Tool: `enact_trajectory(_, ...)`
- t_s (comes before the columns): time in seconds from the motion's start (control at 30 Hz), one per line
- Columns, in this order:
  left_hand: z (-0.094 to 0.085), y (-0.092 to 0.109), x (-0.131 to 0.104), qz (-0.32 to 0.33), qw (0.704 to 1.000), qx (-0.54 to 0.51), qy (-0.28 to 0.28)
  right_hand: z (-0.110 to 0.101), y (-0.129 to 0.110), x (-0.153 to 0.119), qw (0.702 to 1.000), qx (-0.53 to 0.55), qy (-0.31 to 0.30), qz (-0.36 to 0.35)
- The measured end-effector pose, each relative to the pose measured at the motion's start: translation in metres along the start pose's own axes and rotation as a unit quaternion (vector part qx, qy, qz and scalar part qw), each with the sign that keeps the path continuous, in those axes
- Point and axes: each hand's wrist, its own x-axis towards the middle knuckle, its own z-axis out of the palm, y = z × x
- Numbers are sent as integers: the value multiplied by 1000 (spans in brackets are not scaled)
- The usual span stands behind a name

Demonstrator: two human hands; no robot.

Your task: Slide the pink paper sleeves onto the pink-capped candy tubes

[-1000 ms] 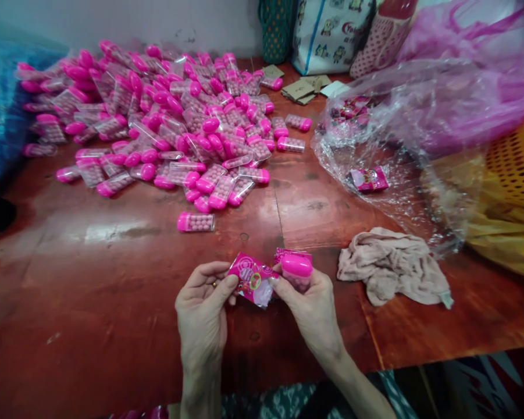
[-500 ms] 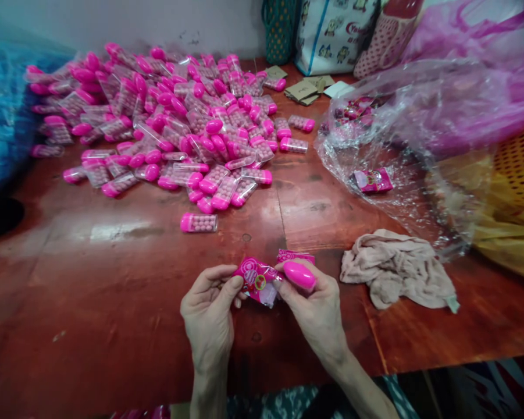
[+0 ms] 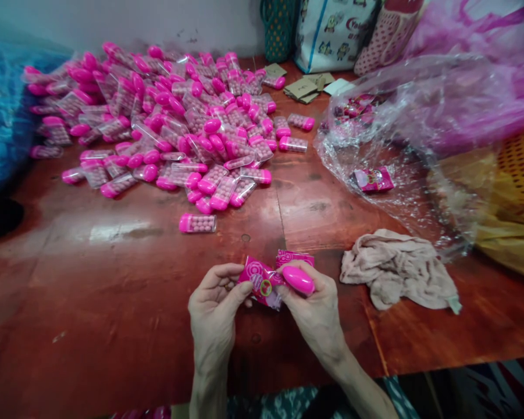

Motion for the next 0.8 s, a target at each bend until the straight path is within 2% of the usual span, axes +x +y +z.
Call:
enact_trajectory(0.17, 0, 1, 0, -11, 1000, -7, 3, -1, -1, 0, 1000, -2, 0, -15)
enact_trajectory(0.37, 1, 1, -3, -16, 999, 19, -22, -1, -3, 0, 997, 11, -20, -70)
enact_trajectory(0.5, 1, -1, -5, -11, 999, 25, -18, 1, -2, -3, 999, 34, -22, -28)
enact_trajectory(0.6, 0, -5, -5, 15, 1000, 21, 10, 3, 0, -3, 999, 47, -25, 5)
enact_trajectory(0.7, 1, -6, -7, 53, 997, 38, 50, 6, 0, -2, 998, 51, -25, 9)
enact_trajectory(0.8, 6, -3, -11, 122, 986, 91, 71, 7, 1, -1, 999, 49, -20, 12)
